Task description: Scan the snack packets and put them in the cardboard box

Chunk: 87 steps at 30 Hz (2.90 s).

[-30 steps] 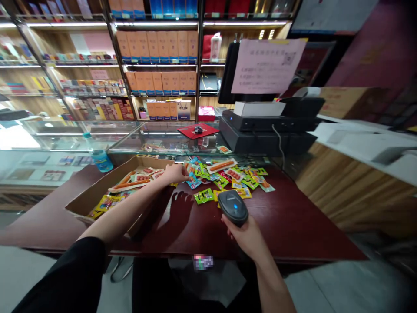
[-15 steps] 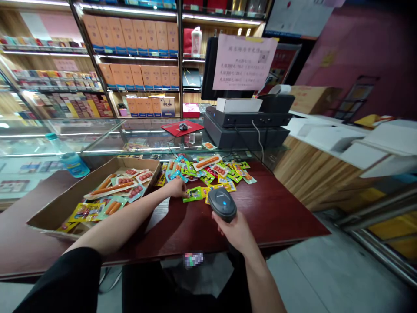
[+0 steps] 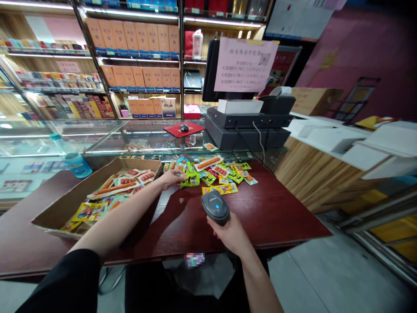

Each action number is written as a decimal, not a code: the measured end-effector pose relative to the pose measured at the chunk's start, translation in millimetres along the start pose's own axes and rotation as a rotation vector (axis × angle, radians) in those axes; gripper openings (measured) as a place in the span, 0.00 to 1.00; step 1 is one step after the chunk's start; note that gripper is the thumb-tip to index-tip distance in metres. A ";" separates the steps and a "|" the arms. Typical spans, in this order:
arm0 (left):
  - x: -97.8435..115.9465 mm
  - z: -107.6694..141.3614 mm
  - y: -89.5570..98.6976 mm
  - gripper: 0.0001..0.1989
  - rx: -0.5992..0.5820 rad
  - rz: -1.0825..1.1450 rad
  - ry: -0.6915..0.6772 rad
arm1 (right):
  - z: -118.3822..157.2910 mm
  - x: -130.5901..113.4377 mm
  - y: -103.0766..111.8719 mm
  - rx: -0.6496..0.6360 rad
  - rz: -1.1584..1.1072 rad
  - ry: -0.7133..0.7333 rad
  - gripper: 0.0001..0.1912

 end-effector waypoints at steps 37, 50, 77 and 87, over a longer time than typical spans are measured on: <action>56.3 18.9 61.0 0.18 0.221 0.088 -0.076 | -12.1 6.9 -10.2 -0.081 -0.021 -0.013 0.19; 85.2 109.6 208.2 0.18 0.524 -0.004 -0.242 | -21.0 -6.6 -35.5 -0.177 -0.006 -0.019 0.20; 6.2 -10.2 -89.5 0.20 -0.311 -0.426 -0.084 | -6.0 13.7 48.7 0.119 0.009 -0.104 0.17; -16.3 -11.9 -125.0 0.32 -0.187 -0.859 -0.233 | 0.2 8.4 57.1 0.136 0.013 -0.099 0.18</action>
Point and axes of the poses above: each hand's wrist, its own z-axis away from the middle knuckle, its own y-axis out of the back of the hand, x = y × z, the point moved 4 cm from there along -z, towards the middle knuckle, and after that the axes turned 14 degrees about -y, right-handed, at the moved point
